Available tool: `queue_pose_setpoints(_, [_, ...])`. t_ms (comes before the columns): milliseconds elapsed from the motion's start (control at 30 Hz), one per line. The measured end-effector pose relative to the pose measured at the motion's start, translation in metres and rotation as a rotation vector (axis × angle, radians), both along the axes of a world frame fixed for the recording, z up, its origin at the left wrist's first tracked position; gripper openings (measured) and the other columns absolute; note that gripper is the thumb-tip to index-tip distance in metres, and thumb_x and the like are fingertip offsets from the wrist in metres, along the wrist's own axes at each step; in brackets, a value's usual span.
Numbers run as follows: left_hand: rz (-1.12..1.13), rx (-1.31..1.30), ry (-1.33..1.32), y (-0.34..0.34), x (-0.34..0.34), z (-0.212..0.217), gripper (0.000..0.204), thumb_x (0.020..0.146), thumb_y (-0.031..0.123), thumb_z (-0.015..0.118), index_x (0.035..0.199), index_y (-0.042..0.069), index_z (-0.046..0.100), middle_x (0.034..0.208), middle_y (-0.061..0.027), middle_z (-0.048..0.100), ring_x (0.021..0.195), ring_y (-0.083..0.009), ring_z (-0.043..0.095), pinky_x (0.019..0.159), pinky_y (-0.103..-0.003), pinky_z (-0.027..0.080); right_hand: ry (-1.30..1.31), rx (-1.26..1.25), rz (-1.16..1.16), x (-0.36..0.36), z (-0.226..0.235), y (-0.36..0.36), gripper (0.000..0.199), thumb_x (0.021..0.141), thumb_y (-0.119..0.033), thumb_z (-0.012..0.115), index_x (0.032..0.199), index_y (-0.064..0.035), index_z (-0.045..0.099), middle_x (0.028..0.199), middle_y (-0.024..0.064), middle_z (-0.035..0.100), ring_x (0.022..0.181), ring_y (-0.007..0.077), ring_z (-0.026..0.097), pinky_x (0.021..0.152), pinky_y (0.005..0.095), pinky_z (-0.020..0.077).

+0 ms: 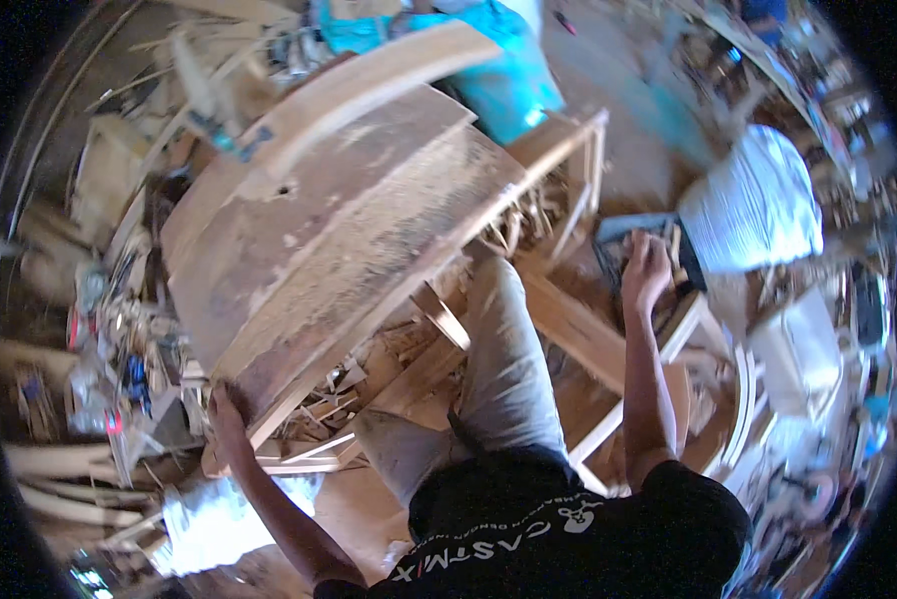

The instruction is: The person uses a jigsaw to cut a curved shape out of a wooden board, then continues to use the saw to cut smaller wooden pieces.

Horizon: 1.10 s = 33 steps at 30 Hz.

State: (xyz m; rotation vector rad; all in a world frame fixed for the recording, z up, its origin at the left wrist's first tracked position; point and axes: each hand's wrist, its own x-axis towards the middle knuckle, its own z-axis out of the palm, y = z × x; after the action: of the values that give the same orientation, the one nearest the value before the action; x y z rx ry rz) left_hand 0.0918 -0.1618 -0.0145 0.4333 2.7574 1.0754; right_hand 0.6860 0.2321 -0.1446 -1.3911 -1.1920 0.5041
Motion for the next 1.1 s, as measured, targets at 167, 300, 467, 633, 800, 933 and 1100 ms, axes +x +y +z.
queue_pose_setpoints(167, [0.041,0.082,0.131,-0.024,-0.004,-0.023,0.069,0.111,0.052,0.044,0.123,-0.012,0.067,0.113,-0.0356,0.069,0.106,-0.0492,0.065,0.093,-0.052,0.048,-0.149,0.419,0.478,-0.256,0.164,0.121,0.027,0.103,-0.028,0.064,0.117,-0.0063,0.073,0.108,0.0205,0.076,0.100,0.0350,0.074,0.089,0.0434,0.0567])
queue_pose_setpoints(300, [0.036,0.056,0.132,-0.001,-0.027,-0.063,0.066,0.111,0.050,0.044,0.113,-0.012,0.069,0.100,-0.0352,0.069,0.094,-0.0503,0.065,0.086,-0.052,0.049,-0.600,0.419,0.603,-0.394,0.167,0.239,0.048,0.102,-0.045,0.061,0.128,-0.0048,0.066,0.131,0.0238,0.067,0.123,0.0444,0.062,0.107,0.0541,0.0493])
queue_pose_setpoints(467, [0.065,0.063,0.195,0.012,0.020,0.003,0.064,0.111,0.047,0.045,0.100,-0.013,0.066,0.086,-0.0321,0.068,0.079,-0.0431,0.065,0.078,-0.050,0.050,-1.002,0.331,0.769,-0.507,0.160,0.252,0.070,0.104,-0.060,0.047,0.150,-0.0083,0.051,0.149,0.0217,0.057,0.140,0.0437,0.051,0.117,0.0519,0.0422])
queue_pose_setpoints(633, [0.076,0.079,0.066,0.012,0.005,-0.010,0.063,0.111,0.047,0.045,0.102,-0.012,0.067,0.089,-0.0321,0.069,0.082,-0.0404,0.067,0.080,-0.049,0.050,-1.203,0.158,0.852,-0.503,0.146,0.289,0.074,0.103,-0.068,0.041,0.154,-0.0154,0.051,0.157,0.0179,0.052,0.147,0.0408,0.044,0.122,0.0551,0.0326])
queue_pose_setpoints(800, [0.087,0.015,0.113,-0.003,0.009,-0.010,0.064,0.111,0.048,0.045,0.103,-0.012,0.067,0.092,-0.0343,0.069,0.086,-0.0512,0.064,0.081,-0.051,0.050,-1.210,0.136,0.680,-0.446,0.152,0.259,0.066,0.105,-0.064,0.040,0.145,-0.0153,0.061,0.152,0.0178,0.056,0.132,0.0430,0.059,0.111,0.0600,0.0439])
queue_pose_setpoints(933, [0.043,0.097,0.037,0.018,0.010,-0.003,0.062,0.112,0.045,0.043,0.104,-0.011,0.068,0.096,-0.0373,0.068,0.098,-0.0543,0.066,0.083,-0.054,0.050,-1.203,0.157,0.701,-0.354,0.147,0.279,0.065,0.101,-0.065,0.045,0.142,-0.0183,0.064,0.142,0.0205,0.064,0.134,0.0445,0.056,0.114,0.0636,0.0384])
queue_pose_setpoints(1100, [0.083,-0.001,0.156,0.004,0.012,-0.006,0.064,0.111,0.047,0.041,0.108,-0.009,0.070,0.104,-0.0379,0.069,0.104,-0.0557,0.066,0.087,-0.058,0.050,-0.896,0.335,0.916,-0.302,0.161,0.157,0.047,0.103,-0.049,0.056,0.131,-0.0153,0.070,0.135,0.0218,0.067,0.129,0.0463,0.058,0.113,0.0548,0.0411])
